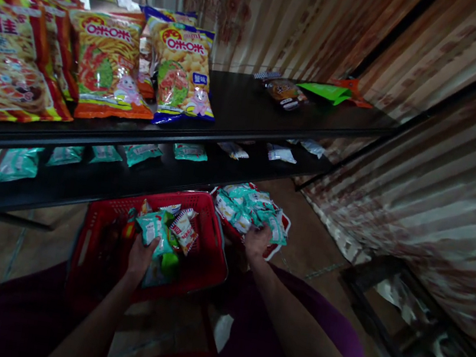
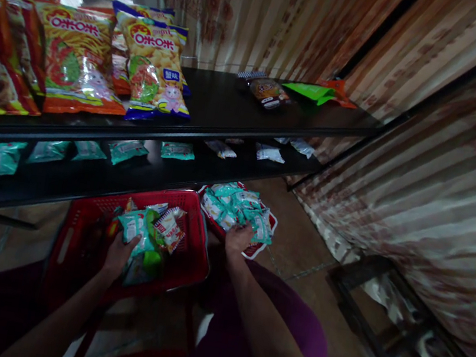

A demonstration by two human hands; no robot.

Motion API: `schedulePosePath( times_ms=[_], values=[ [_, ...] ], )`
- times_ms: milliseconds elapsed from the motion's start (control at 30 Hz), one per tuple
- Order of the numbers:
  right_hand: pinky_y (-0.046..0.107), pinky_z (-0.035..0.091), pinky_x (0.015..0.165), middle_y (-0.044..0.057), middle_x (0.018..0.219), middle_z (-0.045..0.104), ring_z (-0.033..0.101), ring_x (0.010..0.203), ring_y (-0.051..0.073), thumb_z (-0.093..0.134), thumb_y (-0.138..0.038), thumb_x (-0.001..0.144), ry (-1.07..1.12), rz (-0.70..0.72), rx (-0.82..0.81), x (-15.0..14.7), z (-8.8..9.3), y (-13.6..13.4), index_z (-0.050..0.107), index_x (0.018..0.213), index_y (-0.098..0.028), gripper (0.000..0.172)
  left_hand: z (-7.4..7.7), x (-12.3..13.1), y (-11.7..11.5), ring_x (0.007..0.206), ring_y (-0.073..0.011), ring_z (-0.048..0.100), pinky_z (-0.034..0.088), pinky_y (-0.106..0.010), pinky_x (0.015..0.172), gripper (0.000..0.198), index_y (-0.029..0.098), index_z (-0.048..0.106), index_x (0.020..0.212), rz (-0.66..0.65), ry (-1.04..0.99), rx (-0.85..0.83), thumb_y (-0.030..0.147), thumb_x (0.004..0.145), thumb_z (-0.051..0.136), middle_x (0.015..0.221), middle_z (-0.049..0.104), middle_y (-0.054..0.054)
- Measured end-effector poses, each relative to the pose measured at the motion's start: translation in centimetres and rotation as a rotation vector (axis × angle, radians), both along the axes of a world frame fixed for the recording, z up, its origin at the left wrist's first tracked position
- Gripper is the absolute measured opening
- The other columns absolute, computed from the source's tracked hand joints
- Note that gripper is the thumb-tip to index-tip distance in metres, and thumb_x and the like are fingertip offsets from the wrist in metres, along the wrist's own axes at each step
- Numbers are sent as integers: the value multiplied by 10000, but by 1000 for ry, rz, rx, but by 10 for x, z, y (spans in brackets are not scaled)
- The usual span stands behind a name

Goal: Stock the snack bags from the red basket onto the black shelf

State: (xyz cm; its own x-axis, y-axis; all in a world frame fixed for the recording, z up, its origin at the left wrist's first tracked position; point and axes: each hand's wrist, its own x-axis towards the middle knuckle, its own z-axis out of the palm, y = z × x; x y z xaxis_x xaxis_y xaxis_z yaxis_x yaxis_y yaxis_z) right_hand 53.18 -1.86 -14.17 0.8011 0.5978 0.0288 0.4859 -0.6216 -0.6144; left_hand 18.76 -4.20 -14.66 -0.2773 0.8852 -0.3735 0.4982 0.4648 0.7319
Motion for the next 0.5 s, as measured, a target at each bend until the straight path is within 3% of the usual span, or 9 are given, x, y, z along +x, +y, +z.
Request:
schedulePosePath(
  times_ms=[67, 167, 233, 300, 400, 500],
  values=[
    [404, 421, 975, 157, 1185, 586, 550, 1110, 247, 458, -208, 836, 19, 247, 29, -23, 3, 10, 493, 1255, -103, 434, 1, -7, -1, 949, -235, 662, 491, -301, 809, 400, 135, 564, 1123, 13, 39, -1, 388, 814, 544, 1039, 692, -122],
    [371, 418, 988, 108, 1154, 622, 580, 1068, 194, 428, -194, 843, 112, 755, -15, -65, 4, 16, 583, 1175, -161, 368, 8, -13, -6, 1054, -270, 617, 467, -334, 864, 470, 134, 532, 1206, 16, 127, 12, 387, 811, 548, 1134, 643, -152],
    [346, 416, 992, 67, 1134, 644, 585, 1075, 187, 545, -210, 788, 152, 937, -80, -95, 0, 13, 670, 1048, -222, 289, 13, -15, -12, 1098, -296, 586, 458, -369, 880, 543, 120, 463, 1298, -1, 265, -1, 390, 829, 516, 1205, 589, -183],
    [355, 360, 1044, 55, 1267, 581, 507, 1207, 214, 643, -210, 721, 163, 1120, -221, -123, -6, 8, 712, 976, -254, 267, 17, -18, -19, 1107, -308, 575, 458, -392, 873, 578, 107, 400, 1356, -49, 402, -37, 394, 857, 461, 1234, 555, -204],
    [391, 254, 1109, 53, 1370, 507, 375, 1331, 256, 700, -194, 669, 166, 1185, -373, -153, -17, 7, 712, 1008, -259, 345, 18, -25, -28, 1091, -296, 584, 456, -378, 865, 558, 119, 419, 1350, -161, 456, -156, 382, 860, 457, 1222, 556, -200],
    [452, 255, 1095, 128, 1352, 520, 413, 1303, 287, 641, -228, 743, 144, 1005, -451, -161, -24, 14, 625, 1180, -206, 438, 14, -33, -32, 1068, -271, 602, 446, -333, 872, 526, 139, 476, 1312, -212, 445, -276, 370, 839, 503, 1203, 575, -181]
  ],
)
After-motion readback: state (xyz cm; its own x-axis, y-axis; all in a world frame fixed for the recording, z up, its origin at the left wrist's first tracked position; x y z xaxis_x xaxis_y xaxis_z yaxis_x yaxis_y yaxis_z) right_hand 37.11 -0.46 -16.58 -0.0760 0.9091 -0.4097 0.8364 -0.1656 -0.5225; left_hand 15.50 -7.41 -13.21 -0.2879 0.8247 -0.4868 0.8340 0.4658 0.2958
